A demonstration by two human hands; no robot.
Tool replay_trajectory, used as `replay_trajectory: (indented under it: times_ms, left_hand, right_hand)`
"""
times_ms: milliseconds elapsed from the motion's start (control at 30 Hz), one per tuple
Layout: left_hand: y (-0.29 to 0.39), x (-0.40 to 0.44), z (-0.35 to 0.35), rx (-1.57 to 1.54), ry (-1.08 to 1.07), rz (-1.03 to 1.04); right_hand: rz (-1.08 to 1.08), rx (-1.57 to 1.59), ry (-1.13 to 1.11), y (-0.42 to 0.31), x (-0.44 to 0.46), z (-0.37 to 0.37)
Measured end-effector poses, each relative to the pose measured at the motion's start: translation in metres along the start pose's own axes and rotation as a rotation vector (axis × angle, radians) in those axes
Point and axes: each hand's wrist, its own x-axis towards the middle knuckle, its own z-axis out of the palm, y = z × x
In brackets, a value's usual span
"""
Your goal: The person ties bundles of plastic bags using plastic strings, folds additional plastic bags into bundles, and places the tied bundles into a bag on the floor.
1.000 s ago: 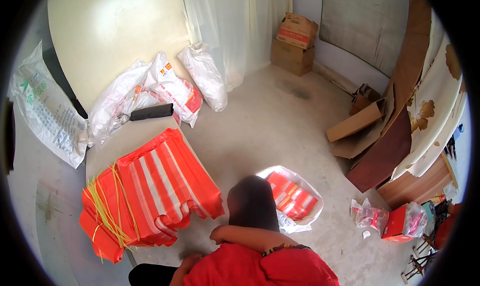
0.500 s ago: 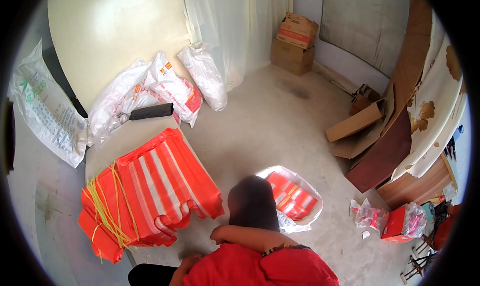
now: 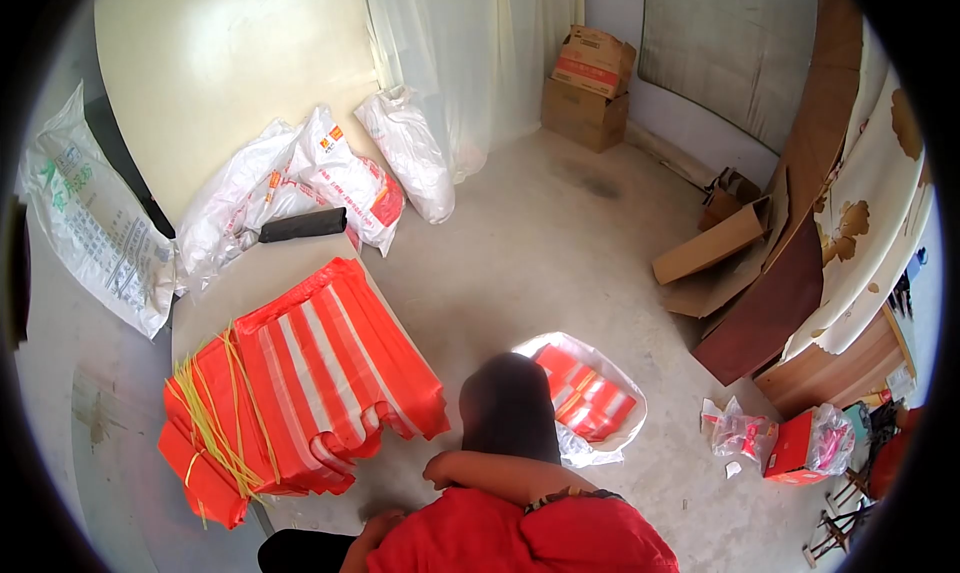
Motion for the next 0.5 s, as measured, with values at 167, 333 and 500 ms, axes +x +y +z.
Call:
replay_trajectory:
  times_ms: [167, 333, 500]
  left_hand:
    - [-0.008, 0.005, 0.003, 0.027, 0.001, -0.025]
    - [0.004, -0.004, 0.001, 0.021, 0.031, -0.022]
    - [0.01, -0.009, -0.003, 0.009, 0.025, 0.061]
  right_hand:
    - [0.022, 0.036, 0.003, -0.005, -0.01, -0.006]
    - [0.014, 0.031, -0.004, -0.004, -0.008, -0.006]
    - [0.034, 0.031, -0.013, -0.006, -0.009, -0.007]
